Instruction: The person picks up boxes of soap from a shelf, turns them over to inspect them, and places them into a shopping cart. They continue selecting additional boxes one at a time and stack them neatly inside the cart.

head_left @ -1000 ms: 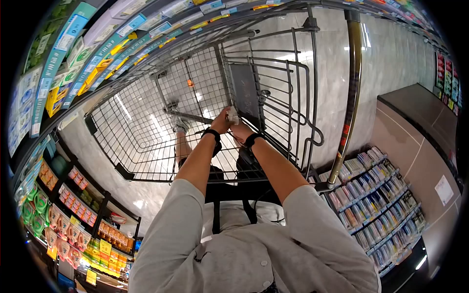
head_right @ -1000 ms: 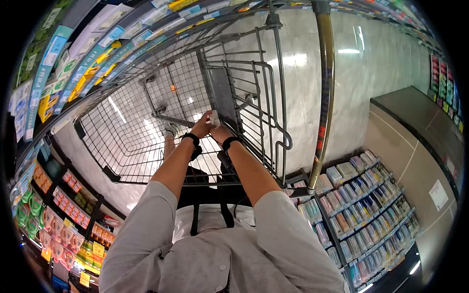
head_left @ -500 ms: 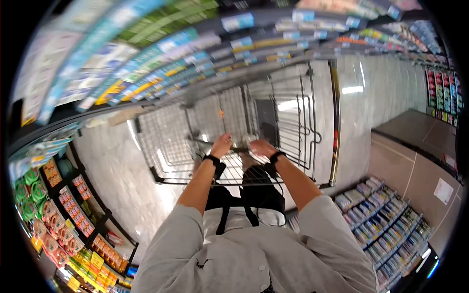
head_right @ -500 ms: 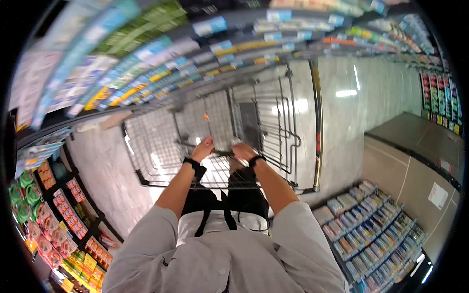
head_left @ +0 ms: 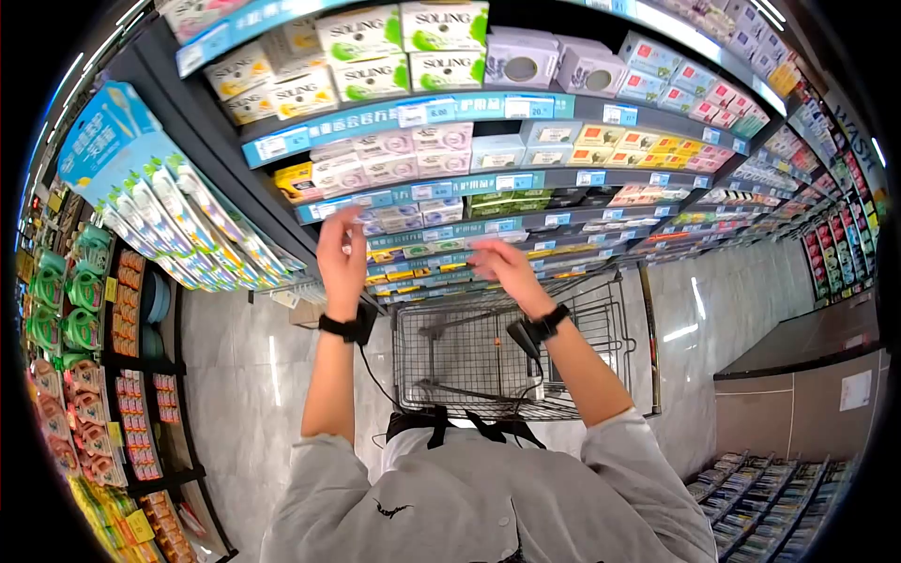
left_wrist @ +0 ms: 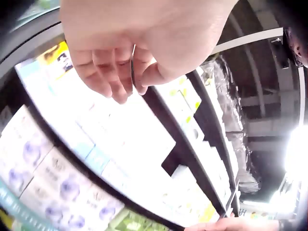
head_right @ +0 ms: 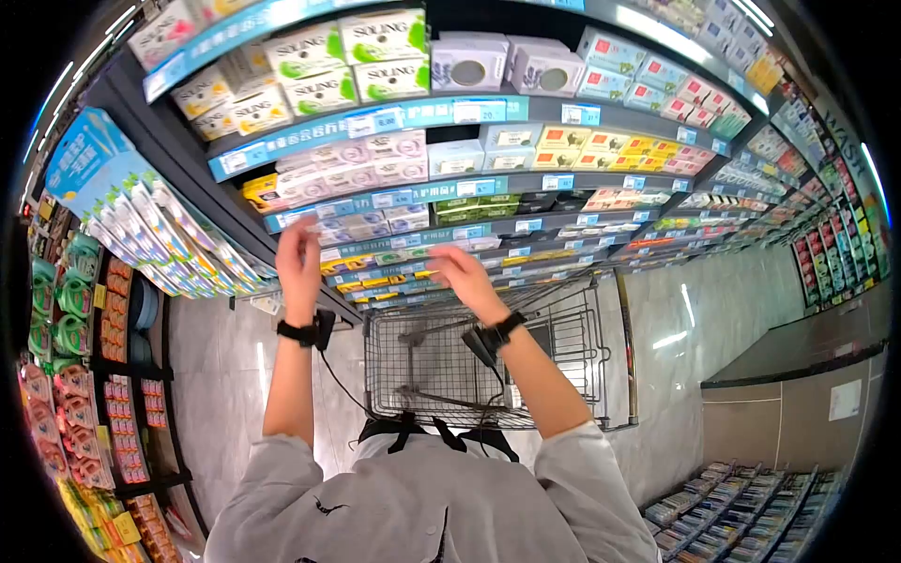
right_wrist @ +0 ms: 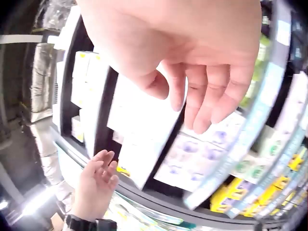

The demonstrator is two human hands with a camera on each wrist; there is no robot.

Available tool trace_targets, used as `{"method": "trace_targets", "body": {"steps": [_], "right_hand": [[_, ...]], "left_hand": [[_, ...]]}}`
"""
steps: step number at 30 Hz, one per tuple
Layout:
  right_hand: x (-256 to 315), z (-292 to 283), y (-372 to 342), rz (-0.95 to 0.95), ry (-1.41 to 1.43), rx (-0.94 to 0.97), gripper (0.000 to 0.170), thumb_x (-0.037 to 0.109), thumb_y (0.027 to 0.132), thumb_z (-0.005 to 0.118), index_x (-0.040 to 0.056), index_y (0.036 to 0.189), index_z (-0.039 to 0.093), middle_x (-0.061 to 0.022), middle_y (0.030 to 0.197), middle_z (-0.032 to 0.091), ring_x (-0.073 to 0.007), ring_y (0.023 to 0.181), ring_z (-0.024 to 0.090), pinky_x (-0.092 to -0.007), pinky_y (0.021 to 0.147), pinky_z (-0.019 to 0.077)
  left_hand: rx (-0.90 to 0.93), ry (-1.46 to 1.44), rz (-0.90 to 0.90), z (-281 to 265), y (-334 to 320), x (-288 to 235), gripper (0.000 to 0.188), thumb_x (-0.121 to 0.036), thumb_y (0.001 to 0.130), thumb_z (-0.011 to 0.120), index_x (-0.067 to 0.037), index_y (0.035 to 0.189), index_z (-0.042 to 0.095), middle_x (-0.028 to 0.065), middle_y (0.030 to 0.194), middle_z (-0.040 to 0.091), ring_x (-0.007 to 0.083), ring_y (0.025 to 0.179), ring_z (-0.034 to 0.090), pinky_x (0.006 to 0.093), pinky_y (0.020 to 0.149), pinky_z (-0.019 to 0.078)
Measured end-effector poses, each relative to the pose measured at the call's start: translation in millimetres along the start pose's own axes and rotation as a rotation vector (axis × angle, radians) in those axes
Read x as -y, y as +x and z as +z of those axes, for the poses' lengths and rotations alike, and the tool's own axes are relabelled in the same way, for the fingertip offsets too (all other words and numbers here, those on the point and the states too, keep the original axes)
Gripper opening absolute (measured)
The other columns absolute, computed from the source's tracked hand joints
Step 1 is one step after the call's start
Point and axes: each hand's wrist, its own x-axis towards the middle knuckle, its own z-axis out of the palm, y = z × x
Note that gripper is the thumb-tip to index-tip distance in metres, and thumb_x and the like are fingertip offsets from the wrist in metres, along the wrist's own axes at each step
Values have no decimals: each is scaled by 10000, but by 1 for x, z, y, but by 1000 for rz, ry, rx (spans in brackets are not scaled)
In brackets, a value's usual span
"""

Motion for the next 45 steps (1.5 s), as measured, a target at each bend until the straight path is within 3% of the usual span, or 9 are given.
{"method": "trace_targets", "body": {"steps": [6,13,17,22,27,31,37,43,45], "right_hand": [[77,76,72,-361,-168,-34,413,140,895,509,87,1303,477,-65,1016,641,-107,791,593,-251,657,481],[108,95,99,-212,-184,-99,635,199,823,575,63,1404,358,-115,1111,588,-131,790,572,-292,662,501],[110,90,96,-184,-192,-61,627,211,833,575,69,1403,356,-115,1323,484,-162,865,578,-312,714,513],[114,68,84,-124,-182,16,556,228,869,559,85,1377,381,-90,1268,533,-170,1011,573,-312,750,506],[104,27,46,-66,-80,128,440,235,906,517,86,1314,445,-60,1195,576,-164,994,583,-311,780,492],[52,-19,2,157,-1,247,498,454,942,465,94,1285,486,-66,1185,597,-160,1007,589,-321,851,472],[-122,-78,-117,744,81,609,635,535,882,532,65,1296,433,-71,1178,555,-169,1032,570,-288,866,477],[-232,-132,-237,913,424,199,641,465,840,639,27,1252,419,-84,1137,530,-169,997,553,-305,794,495],[-276,-149,-254,842,345,38,596,464,798,694,12,1123,483,-77,978,555,-145,823,563,-275,688,479]], "left_hand": [[-27,-151,2,5,75,13,404,-100,849,573,-18,1240,517,130,1196,554,154,785,614,279,651,498],[209,-245,-191,23,116,27,410,-189,817,622,34,1148,530,178,984,627,188,700,620,320,620,491],[234,-93,-50,28,127,53,429,-242,791,680,25,1105,563,143,823,629,212,604,593,340,611,489],[124,-408,-75,18,105,43,364,-106,830,674,-5,1159,555,31,851,600,32,650,505,206,540,408],[10,-495,-259,-6,23,-18,458,-65,875,597,-43,1316,474,-3,934,579,32,704,479,180,645,420],[325,-450,-445,4,-55,-11,477,-29,862,588,-39,1324,466,-26,905,559,40,730,485,198,658,431],[988,-513,-701,108,-230,20,463,-24,817,652,-69,1264,541,-12,984,611,60,762,536,226,686,467],[1381,-410,-935,206,-344,30,484,-247,892,606,-82,1324,465,60,1216,550,165,1086,532,300,900,448],[1397,-366,-1409,240,-358,26,534,-360,893,588,-121,1341,425,45,1280,503,170,1115,516,339,913,441]]}}
